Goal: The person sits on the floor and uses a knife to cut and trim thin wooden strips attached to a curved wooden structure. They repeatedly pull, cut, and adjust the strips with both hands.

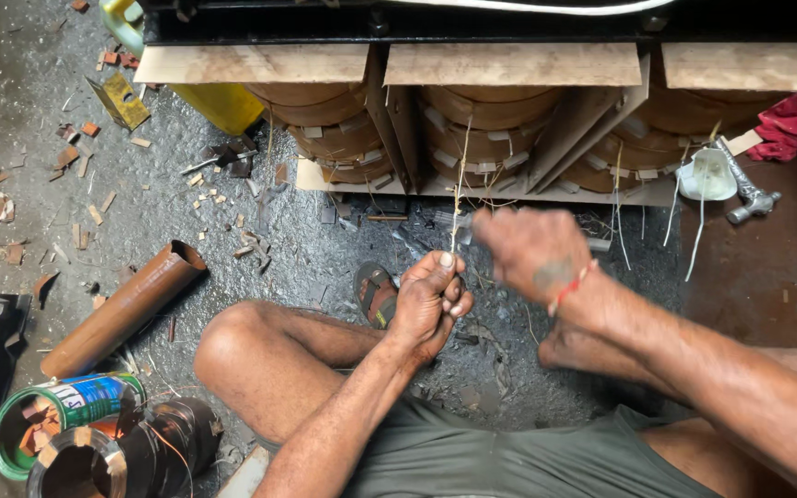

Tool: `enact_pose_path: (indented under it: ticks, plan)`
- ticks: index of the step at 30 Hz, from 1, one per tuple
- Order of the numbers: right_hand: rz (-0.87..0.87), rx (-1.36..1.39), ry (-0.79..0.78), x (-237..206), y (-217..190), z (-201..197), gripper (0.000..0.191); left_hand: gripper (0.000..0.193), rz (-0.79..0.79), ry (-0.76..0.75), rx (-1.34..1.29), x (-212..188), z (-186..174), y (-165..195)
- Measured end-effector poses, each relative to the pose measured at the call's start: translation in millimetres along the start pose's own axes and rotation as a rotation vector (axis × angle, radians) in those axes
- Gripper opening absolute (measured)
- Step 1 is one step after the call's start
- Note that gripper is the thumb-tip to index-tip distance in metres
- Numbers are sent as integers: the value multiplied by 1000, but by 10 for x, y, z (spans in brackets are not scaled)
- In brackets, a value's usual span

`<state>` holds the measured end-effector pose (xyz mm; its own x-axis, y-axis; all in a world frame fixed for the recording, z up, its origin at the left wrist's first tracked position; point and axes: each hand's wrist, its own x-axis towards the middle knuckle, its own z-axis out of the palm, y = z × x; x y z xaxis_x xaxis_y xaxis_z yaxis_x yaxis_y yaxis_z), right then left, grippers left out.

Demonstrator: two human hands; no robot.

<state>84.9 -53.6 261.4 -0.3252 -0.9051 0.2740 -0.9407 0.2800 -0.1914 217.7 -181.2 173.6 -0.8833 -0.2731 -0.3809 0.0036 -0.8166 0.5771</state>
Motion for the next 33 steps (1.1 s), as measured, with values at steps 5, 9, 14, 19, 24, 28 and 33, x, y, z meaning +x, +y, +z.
enact_pose_path:
  ticks: [5, 9, 14, 19, 24, 28, 33]
  plan:
    - [10, 41, -198, -17, -66, -86, 37, 19, 10, 6, -28, -48, -21, -59]
    - [-42, 58, -214, -175, -23, -35, 59, 18, 34, 13, 38, -62, -110, -122]
    - [-15, 186, -151, -524, -202, 175, 41, 21, -29, 24, 39, -364, -206, -393]
    - [139, 424, -176, -920, -171, 73, 24, 12, -71, 33, 726, -583, -431, -168]
    - [342, 455, 63, -971, -32, 14, 20, 33, 216, 129, 964, 545, -290, 794]
    - [298, 463, -9, -1009, -188, 150, 22, 36, 123, 74, 841, 1380, 371, 953]
    - [304, 482, -110, -1147, -221, 257, 25, 29, 331, 73, 872, 1373, 468, 707]
